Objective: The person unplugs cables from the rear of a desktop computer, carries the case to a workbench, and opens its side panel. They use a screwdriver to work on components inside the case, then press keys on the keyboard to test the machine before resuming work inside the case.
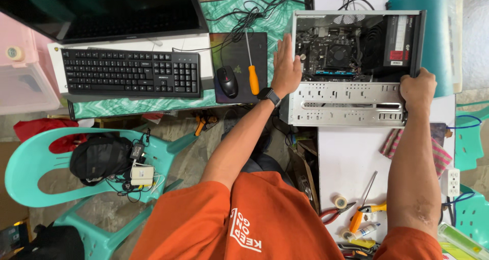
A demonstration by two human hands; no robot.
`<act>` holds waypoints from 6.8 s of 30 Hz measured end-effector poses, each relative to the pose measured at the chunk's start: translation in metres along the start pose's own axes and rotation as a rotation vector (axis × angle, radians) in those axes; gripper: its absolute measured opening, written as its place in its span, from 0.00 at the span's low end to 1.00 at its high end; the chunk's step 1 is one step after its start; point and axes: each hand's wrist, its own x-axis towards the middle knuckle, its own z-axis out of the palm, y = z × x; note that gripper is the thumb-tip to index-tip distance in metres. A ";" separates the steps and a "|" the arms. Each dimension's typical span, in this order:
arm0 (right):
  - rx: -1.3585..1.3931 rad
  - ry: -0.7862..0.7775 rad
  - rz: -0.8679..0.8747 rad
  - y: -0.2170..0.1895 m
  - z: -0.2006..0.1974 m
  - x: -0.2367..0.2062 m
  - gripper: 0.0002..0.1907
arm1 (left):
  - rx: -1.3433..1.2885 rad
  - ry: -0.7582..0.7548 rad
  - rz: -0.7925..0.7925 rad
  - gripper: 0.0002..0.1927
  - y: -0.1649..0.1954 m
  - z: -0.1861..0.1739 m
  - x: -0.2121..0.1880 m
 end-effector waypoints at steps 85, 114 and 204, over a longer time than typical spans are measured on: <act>0.918 -0.627 -0.071 -0.314 0.494 -0.297 0.11 | -0.117 -0.286 -0.430 0.13 -0.276 -0.305 -0.242; 0.868 -0.512 0.046 -0.246 0.205 -0.284 0.18 | -0.293 -0.307 -0.019 0.06 -0.095 -0.209 -0.171; 0.108 0.305 -0.310 -0.088 0.105 0.193 0.04 | 0.175 -1.109 0.017 0.21 -0.052 0.151 0.324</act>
